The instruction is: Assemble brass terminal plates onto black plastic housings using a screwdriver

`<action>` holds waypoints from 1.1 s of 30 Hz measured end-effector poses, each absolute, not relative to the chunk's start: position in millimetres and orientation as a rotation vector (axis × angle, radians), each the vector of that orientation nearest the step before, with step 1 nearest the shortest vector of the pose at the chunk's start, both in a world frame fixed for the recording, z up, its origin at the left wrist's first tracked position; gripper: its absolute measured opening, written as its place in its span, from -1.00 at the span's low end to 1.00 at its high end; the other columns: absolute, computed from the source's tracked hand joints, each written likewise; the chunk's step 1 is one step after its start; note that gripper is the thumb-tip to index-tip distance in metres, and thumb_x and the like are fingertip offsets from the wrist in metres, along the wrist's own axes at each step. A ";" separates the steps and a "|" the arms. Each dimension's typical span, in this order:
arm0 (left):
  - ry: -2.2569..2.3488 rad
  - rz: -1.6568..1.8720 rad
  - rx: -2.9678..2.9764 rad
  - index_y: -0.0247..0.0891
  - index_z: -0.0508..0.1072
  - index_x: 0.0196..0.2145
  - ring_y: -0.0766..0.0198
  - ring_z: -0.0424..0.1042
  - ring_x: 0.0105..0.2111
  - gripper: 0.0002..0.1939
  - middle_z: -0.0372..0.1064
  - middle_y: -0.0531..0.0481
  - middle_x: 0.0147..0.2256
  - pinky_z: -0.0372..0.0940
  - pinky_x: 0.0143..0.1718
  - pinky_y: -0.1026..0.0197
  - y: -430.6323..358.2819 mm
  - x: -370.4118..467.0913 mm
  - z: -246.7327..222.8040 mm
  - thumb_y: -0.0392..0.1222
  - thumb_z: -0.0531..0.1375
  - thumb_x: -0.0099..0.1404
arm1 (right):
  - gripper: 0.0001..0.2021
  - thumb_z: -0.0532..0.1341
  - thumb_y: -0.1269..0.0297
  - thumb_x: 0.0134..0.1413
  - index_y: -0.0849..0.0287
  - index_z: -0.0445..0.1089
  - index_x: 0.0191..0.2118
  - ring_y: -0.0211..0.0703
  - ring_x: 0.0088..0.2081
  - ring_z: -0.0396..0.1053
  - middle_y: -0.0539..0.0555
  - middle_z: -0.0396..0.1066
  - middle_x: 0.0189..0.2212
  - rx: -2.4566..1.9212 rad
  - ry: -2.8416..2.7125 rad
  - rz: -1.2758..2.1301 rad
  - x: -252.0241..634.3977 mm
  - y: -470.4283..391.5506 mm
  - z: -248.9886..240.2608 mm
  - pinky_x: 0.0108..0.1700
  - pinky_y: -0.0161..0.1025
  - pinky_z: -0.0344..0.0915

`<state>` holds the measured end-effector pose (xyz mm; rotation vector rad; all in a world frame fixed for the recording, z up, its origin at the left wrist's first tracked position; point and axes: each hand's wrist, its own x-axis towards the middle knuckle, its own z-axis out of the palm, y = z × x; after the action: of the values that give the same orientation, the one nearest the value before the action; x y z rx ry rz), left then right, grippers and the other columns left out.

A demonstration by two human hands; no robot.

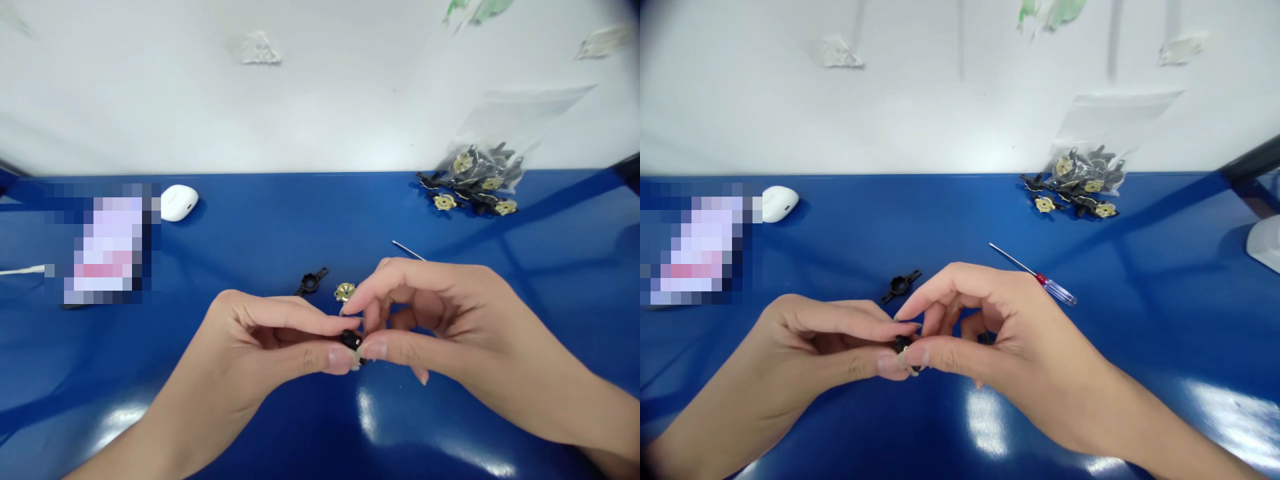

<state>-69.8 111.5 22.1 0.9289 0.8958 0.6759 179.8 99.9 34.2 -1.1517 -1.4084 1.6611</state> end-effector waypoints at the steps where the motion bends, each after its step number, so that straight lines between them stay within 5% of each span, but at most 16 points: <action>1: 0.909 0.681 0.955 0.04 0.94 -0.18 0.30 0.76 -0.29 -0.81 0.83 0.03 -0.30 0.61 -0.18 0.46 111.3 -69.6 22.7 -0.29 0.67 0.34 | -0.87 0.59 0.28 0.38 -0.09 0.76 -0.03 -0.41 -0.30 0.55 -0.10 0.68 -0.23 -1.153 -1.409 1.671 180.6 99.8 34.1 -0.42 -0.56 0.40; 9: 1.026 0.730 1.118 0.17 0.92 -0.06 0.23 0.83 -0.25 -0.71 0.86 0.09 -0.25 0.66 -0.12 0.41 102.8 -71.9 23.0 -0.26 0.66 0.37 | -0.85 0.57 0.28 0.39 -0.12 0.75 -0.02 -0.45 -0.31 0.48 -0.16 0.61 -0.29 -1.178 -1.401 1.706 179.6 98.9 35.2 -0.35 -0.57 0.41; 20: 1.000 0.776 0.984 0.11 0.84 0.12 0.24 0.87 -0.19 -0.58 0.89 0.09 -0.18 0.67 -0.09 0.46 105.1 -67.8 27.7 -0.27 0.67 0.38 | -0.53 0.63 0.30 0.29 -0.34 0.73 0.22 -0.38 -0.31 0.52 -0.16 0.59 -0.27 -1.227 -1.405 1.552 177.5 97.7 34.7 -0.26 -0.48 0.49; 26: 1.020 0.717 0.919 0.14 0.78 0.30 0.25 0.83 -0.18 -0.34 0.87 0.07 -0.19 0.67 -0.06 0.42 107.2 -72.5 25.6 -0.33 0.69 0.33 | -0.83 0.59 0.25 0.38 -0.20 0.82 0.00 -0.35 -0.26 0.52 -0.10 0.56 -0.28 -1.166 -1.577 1.428 179.3 97.0 34.8 -0.25 -0.43 0.47; 33: 0.908 0.688 0.784 0.18 0.76 0.32 0.27 0.80 -0.12 -0.29 0.87 0.08 -0.15 0.65 0.01 0.39 113.0 -74.5 17.9 -0.42 0.65 0.34 | -0.77 0.58 0.24 0.42 -0.27 0.77 0.08 -0.41 -0.31 0.45 -0.14 0.55 -0.22 -1.150 -1.719 1.238 181.1 93.6 28.1 -0.33 -0.42 0.36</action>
<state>-74.5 113.0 17.9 0.7844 0.9077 0.6883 181.1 93.6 28.1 -1.1500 -1.7193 1.2378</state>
